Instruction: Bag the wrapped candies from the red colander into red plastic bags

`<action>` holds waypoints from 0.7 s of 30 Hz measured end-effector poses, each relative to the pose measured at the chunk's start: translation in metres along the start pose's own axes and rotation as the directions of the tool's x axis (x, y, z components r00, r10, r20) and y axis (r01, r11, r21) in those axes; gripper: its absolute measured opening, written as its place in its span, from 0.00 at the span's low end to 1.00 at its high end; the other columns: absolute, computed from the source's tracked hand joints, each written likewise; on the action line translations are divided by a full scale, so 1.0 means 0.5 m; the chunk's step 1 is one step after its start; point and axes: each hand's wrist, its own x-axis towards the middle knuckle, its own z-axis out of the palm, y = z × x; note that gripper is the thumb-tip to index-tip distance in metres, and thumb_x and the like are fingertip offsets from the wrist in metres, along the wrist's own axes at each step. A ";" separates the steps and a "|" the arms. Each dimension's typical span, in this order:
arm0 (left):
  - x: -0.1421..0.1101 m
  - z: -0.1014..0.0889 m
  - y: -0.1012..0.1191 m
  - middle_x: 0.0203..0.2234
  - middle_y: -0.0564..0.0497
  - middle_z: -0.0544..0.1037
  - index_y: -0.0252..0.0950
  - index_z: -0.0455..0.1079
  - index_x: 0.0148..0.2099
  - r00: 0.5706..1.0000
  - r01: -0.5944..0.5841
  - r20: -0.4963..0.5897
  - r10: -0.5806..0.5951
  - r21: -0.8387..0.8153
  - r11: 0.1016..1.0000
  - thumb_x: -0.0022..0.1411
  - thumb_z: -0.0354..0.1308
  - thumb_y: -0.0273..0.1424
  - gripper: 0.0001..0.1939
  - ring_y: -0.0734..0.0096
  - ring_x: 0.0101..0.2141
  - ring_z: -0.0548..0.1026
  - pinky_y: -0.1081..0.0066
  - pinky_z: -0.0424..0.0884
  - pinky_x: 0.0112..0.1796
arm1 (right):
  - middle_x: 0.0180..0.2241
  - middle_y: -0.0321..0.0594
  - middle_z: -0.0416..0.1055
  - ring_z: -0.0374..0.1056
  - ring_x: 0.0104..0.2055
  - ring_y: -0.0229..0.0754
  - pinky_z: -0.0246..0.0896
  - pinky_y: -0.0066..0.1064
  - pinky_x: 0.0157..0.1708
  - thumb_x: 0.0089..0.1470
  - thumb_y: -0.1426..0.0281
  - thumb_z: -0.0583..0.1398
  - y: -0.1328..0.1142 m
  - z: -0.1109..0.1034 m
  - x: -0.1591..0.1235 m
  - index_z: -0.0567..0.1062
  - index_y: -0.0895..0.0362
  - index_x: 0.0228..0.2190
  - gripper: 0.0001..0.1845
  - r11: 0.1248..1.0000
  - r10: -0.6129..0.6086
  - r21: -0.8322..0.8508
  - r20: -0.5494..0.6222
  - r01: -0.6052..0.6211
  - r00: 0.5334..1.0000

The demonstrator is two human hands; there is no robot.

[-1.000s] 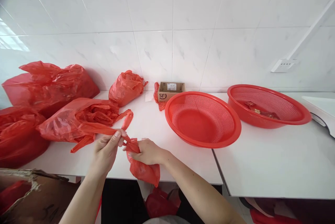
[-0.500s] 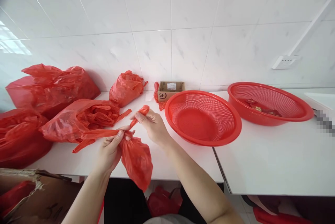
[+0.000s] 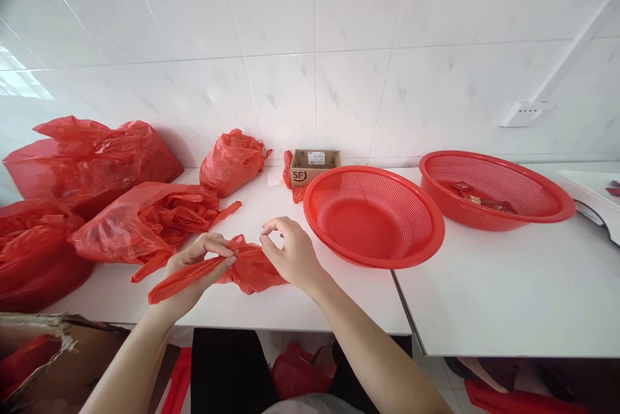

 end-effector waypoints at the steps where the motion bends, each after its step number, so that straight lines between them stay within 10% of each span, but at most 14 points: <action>1: 0.000 0.001 0.002 0.35 0.51 0.73 0.39 0.75 0.34 0.998 -0.017 0.054 0.016 0.025 1.000 0.59 0.63 0.31 0.02 0.69 0.37 0.74 0.69 0.72 0.38 | 0.45 0.37 0.73 0.68 0.48 0.41 0.61 0.37 0.49 0.56 0.72 0.57 -0.001 0.003 0.005 0.72 0.53 0.38 0.08 0.998 -0.055 0.015 0.025 0.055 0.998; 5: 0.001 0.015 0.007 0.35 0.52 0.76 0.40 0.68 0.37 0.995 -0.021 0.101 0.021 -0.004 1.000 0.60 0.61 0.27 0.05 0.70 0.37 0.74 0.69 0.72 0.39 | 0.39 0.36 0.72 0.70 0.42 0.37 0.65 0.34 0.46 0.52 0.76 0.56 -0.004 0.030 0.010 0.70 0.53 0.40 0.13 0.968 -0.147 0.224 0.155 0.110 0.977; 14: 0.002 0.075 -0.006 0.33 0.54 0.73 0.41 0.62 0.42 0.911 -0.154 -0.385 0.150 0.021 0.988 0.56 0.58 0.19 0.15 0.73 0.33 0.74 0.72 0.71 0.34 | 0.32 0.33 0.67 0.66 0.34 0.36 0.65 0.31 0.39 0.49 0.76 0.56 -0.008 0.079 -0.018 0.65 0.53 0.34 0.09 0.967 -0.222 0.129 0.014 0.219 0.975; 21: -0.010 0.091 -0.013 0.34 0.54 0.74 0.43 0.63 0.49 0.899 -0.232 -0.364 0.243 0.074 0.970 0.59 0.61 0.25 0.17 0.73 0.34 0.75 0.72 0.73 0.34 | 0.30 0.34 0.70 0.68 0.33 0.36 0.65 0.32 0.38 0.54 0.66 0.60 -0.005 0.047 0.002 0.68 0.56 0.34 0.07 0.852 0.093 0.481 0.247 -0.206 0.964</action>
